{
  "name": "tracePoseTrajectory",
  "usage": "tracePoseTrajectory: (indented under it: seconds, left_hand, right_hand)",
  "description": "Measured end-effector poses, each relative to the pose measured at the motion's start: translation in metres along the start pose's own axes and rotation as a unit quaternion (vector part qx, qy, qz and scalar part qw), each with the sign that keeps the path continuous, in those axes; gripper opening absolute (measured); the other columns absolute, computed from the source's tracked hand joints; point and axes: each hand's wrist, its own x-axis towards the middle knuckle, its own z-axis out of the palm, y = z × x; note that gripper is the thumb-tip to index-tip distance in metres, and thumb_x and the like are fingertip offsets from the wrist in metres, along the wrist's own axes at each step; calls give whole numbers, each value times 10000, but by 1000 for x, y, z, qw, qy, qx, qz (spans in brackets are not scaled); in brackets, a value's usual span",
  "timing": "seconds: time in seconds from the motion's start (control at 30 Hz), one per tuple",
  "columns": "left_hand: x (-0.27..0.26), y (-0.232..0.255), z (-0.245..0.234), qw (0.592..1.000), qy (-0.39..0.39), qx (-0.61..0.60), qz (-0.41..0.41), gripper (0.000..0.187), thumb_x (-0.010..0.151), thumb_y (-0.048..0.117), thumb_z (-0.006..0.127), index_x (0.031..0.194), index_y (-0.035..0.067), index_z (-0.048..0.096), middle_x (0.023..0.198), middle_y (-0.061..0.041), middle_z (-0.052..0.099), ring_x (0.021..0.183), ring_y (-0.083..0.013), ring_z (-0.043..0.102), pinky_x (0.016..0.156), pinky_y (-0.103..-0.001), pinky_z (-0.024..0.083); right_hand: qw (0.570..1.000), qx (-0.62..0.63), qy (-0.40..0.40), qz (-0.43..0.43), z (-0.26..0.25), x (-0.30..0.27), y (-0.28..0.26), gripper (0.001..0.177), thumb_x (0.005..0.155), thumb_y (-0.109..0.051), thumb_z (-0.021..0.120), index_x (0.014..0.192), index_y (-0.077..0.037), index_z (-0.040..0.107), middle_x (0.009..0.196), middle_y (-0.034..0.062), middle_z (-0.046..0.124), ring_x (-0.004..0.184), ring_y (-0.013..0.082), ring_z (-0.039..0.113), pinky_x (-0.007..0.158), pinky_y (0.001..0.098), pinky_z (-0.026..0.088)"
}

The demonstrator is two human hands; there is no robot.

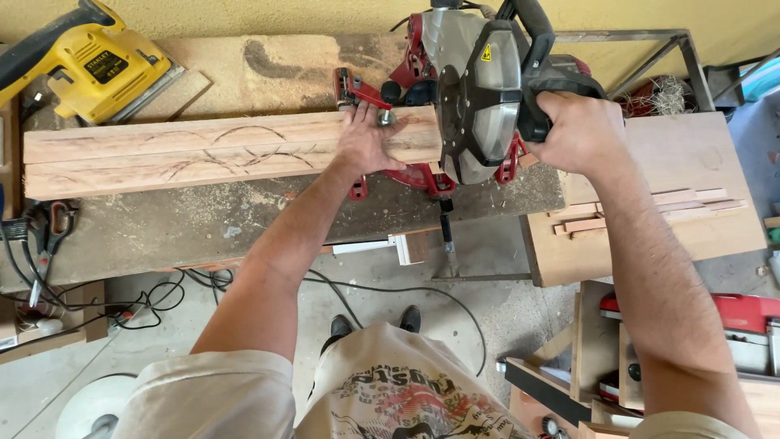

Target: The person uses a miter saw to cut a long wooden plank into smaller pieces. They position the wood on the saw, lower the blade to make a cut, and then move the cut piece to a nearby table. This process is repeated multiple times.

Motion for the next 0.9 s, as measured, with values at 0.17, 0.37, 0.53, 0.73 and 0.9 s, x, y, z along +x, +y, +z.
tracePoseTrajectory:
  seconds: [0.17, 0.37, 0.53, 0.73, 0.9]
  left_hand:
    - [0, 0, -2, 1000, -14, -5, -9, 978, 573, 883, 713, 1464, 552, 484, 1612, -247, 352, 1543, -377, 186, 1179, -458, 143]
    - [-1, 2, -4, 1000, -17, 0, -13, 983, 576, 865, 727, 1471, 544, 480, 1625, -238, 333, 1543, -378, 180, 1180, -458, 148]
    - [0, 1, 1, 1000, -18, 3, -14, 999, 562, 873, 724, 1473, 553, 470, 1621, -230, 340, 1543, -378, 185, 1194, -462, 140]
    - [-1, 1, -1, 1000, -14, 0, -11, 993, 573, 868, 726, 1477, 542, 474, 1621, -233, 338, 1543, -380, 185, 1198, -466, 139]
    - [1, 0, 2, 1000, -8, -3, -8, 999, 555, 879, 727, 1464, 539, 492, 1612, -233, 347, 1539, -383, 188, 1197, -466, 146]
  right_hand:
    - [1000, -2, 25, -6, 11, -2, 0, 316, 782, -540, 635, 913, -255, 596, 881, -50, 670, 919, 249, 743, 826, 412, 595]
    - [997, -52, 62, -8, 16, -8, -5, 330, 765, -575, 626, 919, -287, 581, 887, -97, 651, 899, 182, 746, 806, 371, 602]
    - [992, -46, 112, -25, 59, 0, 4, 345, 770, -576, 618, 943, -277, 602, 912, -85, 659, 818, 224, 744, 769, 377, 609]
    - [984, -53, 165, -34, 49, -13, -3, 325, 787, -562, 652, 966, -291, 627, 926, -85, 670, 773, 240, 741, 743, 379, 613]
    - [979, -71, 189, -38, 62, -14, -4, 332, 784, -572, 638, 976, -301, 622, 923, -82, 668, 729, 238, 732, 731, 366, 607]
